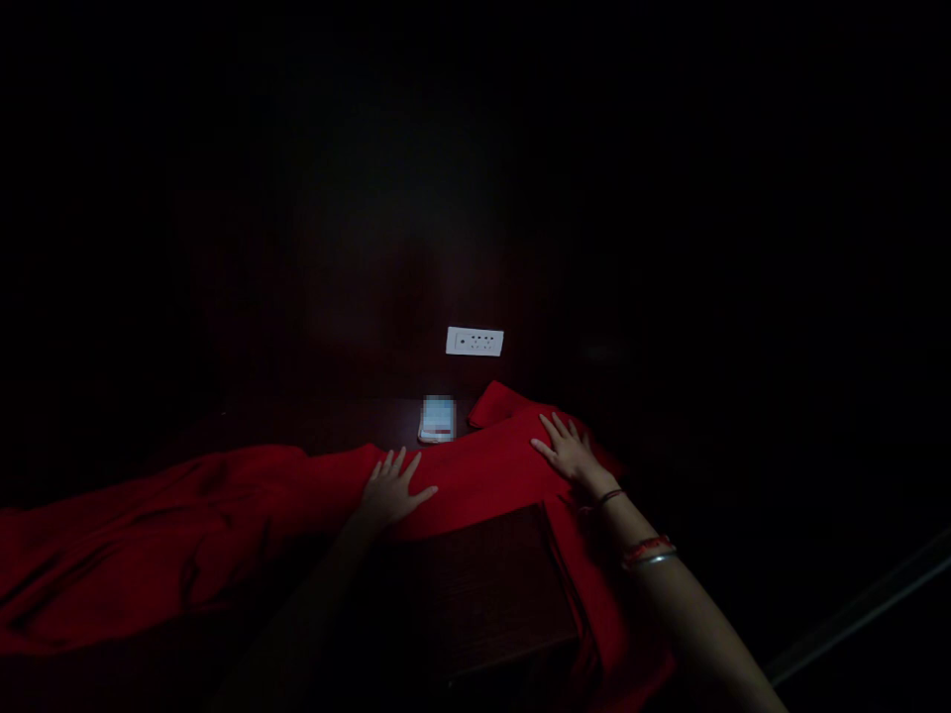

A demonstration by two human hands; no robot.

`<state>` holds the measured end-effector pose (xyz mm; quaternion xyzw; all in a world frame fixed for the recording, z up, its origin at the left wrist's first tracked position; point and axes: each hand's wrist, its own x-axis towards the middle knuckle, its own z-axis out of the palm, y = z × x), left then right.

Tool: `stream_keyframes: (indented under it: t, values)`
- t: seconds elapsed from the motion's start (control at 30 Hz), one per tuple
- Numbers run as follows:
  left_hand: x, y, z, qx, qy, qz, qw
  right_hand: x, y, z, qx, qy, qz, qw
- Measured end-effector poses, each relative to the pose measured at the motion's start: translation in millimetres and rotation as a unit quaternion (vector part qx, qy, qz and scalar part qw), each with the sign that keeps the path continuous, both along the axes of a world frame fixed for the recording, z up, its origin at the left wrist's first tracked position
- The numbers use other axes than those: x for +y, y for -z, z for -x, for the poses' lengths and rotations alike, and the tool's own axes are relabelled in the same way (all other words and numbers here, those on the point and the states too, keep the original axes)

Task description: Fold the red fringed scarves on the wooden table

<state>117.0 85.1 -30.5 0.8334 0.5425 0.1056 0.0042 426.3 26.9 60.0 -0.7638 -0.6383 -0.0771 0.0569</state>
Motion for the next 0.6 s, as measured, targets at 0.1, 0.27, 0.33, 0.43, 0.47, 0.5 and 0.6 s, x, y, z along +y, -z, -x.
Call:
stream_keyframes:
  t: [0.1,0.27,0.33,0.43,0.47,0.5,0.6]
  values:
    - [-2,-0.6,-3,-0.014,0.015,-0.033,0.999,-1,-16.7,21,-0.041,-0.014,-0.054,0.998]
    - [-6,-2.2,-5,-0.018,0.039,-0.027,0.999,-4,-7.5,72,-0.112,-0.156,-0.071,0.979]
    - [-7,-2.8,-4,-0.010,0.037,-0.002,0.999,-4,3.3,78,-0.137,-0.185,-0.061,0.971]
    - [-7,-4.8,-1,0.002,0.039,0.025,0.999,-6,10.7,65,-0.152,-0.166,-0.054,0.973]
    - [-7,-5.6,-1,0.005,0.040,0.031,0.999,-6,10.1,56,-0.146,-0.151,-0.055,0.976]
    - [-7,-6.4,-1,0.007,0.039,0.034,0.999,-7,8.6,45,-0.134,-0.135,-0.054,0.980]
    - [-7,-8.1,-1,0.009,0.036,0.044,0.998,-8,3.3,13,-0.076,-0.072,-0.021,0.994]
